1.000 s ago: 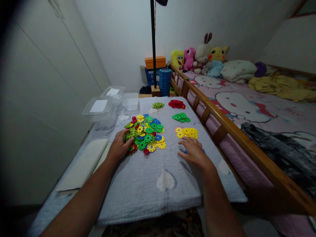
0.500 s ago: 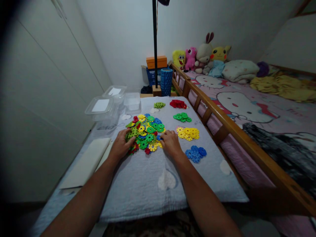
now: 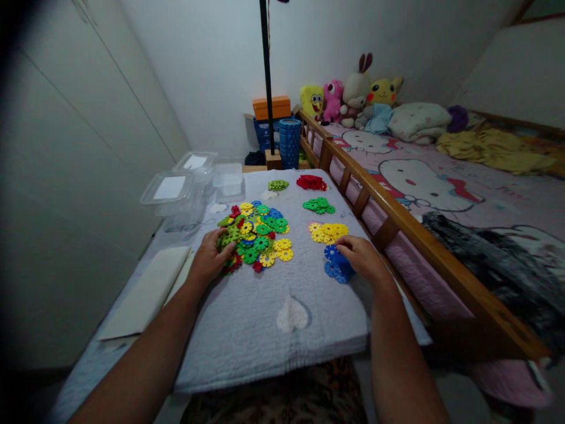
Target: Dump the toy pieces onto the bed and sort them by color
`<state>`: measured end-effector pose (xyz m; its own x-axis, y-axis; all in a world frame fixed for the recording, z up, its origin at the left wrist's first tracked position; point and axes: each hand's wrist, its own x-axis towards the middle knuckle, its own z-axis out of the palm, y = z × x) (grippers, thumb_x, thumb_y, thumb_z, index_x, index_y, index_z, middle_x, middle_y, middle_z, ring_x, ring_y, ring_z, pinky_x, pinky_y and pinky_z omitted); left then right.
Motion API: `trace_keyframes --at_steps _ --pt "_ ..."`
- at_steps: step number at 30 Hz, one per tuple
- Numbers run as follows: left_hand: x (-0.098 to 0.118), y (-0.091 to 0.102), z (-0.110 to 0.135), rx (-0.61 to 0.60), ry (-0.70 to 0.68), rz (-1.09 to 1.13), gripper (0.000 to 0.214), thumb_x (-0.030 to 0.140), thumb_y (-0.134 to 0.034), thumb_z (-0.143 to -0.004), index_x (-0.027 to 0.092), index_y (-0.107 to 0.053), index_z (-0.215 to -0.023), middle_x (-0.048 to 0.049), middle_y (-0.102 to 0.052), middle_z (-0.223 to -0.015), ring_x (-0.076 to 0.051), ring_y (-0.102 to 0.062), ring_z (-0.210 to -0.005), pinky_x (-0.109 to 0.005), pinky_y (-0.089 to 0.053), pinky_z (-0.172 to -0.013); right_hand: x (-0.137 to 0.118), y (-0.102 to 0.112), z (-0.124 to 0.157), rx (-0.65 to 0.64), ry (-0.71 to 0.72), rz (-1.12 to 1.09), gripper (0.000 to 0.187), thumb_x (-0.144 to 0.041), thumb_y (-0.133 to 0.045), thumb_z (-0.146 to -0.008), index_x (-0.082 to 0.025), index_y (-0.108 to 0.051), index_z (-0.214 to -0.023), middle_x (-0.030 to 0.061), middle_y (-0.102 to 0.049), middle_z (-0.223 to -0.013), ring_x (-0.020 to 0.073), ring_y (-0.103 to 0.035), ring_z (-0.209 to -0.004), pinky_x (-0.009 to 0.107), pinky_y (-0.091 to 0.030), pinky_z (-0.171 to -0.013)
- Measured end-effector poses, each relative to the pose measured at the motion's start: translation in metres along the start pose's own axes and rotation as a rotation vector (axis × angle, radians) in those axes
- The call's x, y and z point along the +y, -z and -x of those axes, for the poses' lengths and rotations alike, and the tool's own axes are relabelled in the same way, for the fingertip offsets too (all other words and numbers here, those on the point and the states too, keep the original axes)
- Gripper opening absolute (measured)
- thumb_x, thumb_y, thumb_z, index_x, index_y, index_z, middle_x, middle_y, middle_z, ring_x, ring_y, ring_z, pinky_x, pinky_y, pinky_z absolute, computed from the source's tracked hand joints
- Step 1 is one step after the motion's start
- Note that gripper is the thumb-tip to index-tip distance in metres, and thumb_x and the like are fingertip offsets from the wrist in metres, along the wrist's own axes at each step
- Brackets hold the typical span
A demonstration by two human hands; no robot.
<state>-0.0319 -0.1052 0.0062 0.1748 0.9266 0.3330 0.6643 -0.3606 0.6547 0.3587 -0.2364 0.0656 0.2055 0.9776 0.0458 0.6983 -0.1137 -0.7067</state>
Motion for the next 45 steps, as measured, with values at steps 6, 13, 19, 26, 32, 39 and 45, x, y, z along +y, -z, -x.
trace_keyframes --at_steps 6,13,19,26,32,39,45 --pt "-0.002 0.0 -0.001 0.004 -0.005 -0.011 0.046 0.045 -0.058 -0.086 0.019 -0.059 -0.124 -0.0144 -0.059 -0.131 -0.031 -0.054 -0.128 -0.05 -0.041 -0.116 0.022 0.017 0.025 -0.074 -0.046 -0.015 0.024 -0.038 -0.057 -0.078 -0.021 -0.073 -0.073 0.0037 -0.072 -0.073 0.0215 -0.064 -0.07 0.032 -0.05 -0.066" --pt "-0.001 0.0 0.0 0.0 -0.008 -0.015 0.045 0.046 -0.057 -0.086 0.019 -0.059 -0.123 -0.0148 -0.059 -0.131 -0.031 -0.055 -0.127 -0.05 -0.042 -0.114 0.034 0.026 0.025 -0.089 -0.043 0.202 0.018 -0.03 -0.057 -0.073 -0.021 -0.072 -0.069 0.0056 -0.071 -0.078 0.0228 -0.065 -0.079 0.032 -0.049 -0.073" --pt "-0.002 -0.001 -0.001 0.004 -0.004 -0.004 0.044 0.045 -0.059 -0.085 0.021 -0.059 -0.122 -0.0128 -0.059 -0.129 -0.03 -0.055 -0.127 -0.048 -0.043 -0.114 0.019 0.015 0.023 0.075 -0.013 0.236 0.018 -0.029 -0.062 -0.078 -0.019 -0.075 -0.087 0.0073 -0.072 -0.089 0.0227 -0.067 -0.084 0.032 -0.05 -0.078" --pt "-0.002 0.0 -0.001 -0.003 -0.008 -0.011 0.045 0.045 -0.057 -0.087 0.018 -0.058 -0.123 -0.0144 -0.059 -0.131 -0.03 -0.055 -0.128 -0.048 -0.042 -0.115 -0.053 -0.045 -0.006 -0.148 0.234 0.327 0.019 -0.02 -0.059 -0.089 -0.017 -0.073 -0.102 0.0107 -0.073 -0.106 0.0234 -0.064 -0.101 0.036 -0.047 -0.095" --pt "-0.001 0.0 -0.001 0.009 -0.013 -0.005 0.044 0.045 -0.057 -0.088 0.018 -0.059 -0.122 -0.015 -0.06 -0.13 -0.03 -0.056 -0.126 -0.049 -0.042 -0.114 -0.075 -0.113 -0.028 -0.143 0.313 0.45 0.033 -0.02 -0.059 -0.092 -0.016 -0.066 -0.124 0.0152 -0.064 -0.134 0.0277 -0.055 -0.119 0.038 -0.039 -0.104" --pt "-0.002 0.0 -0.001 0.005 -0.017 0.005 0.043 0.044 -0.057 -0.089 0.018 -0.059 -0.123 -0.0144 -0.06 -0.13 -0.03 -0.055 -0.127 -0.049 -0.041 -0.115 -0.065 -0.132 -0.032 -0.103 0.324 0.437 0.02 -0.019 -0.053 -0.097 -0.018 -0.071 -0.106 0.0106 -0.07 -0.113 0.0246 -0.057 -0.106 0.035 -0.04 -0.095" --pt "0.001 0.001 0.0 0.008 -0.004 0.012 0.043 0.044 -0.057 -0.088 0.018 -0.059 -0.123 -0.0151 -0.059 -0.132 -0.03 -0.055 -0.128 -0.049 -0.041 -0.116 -0.054 -0.098 -0.041 0.102 0.288 0.345 0.023 -0.015 -0.053 -0.094 -0.017 -0.075 -0.096 0.012 -0.071 -0.101 0.0238 -0.06 -0.101 0.034 -0.043 -0.093"
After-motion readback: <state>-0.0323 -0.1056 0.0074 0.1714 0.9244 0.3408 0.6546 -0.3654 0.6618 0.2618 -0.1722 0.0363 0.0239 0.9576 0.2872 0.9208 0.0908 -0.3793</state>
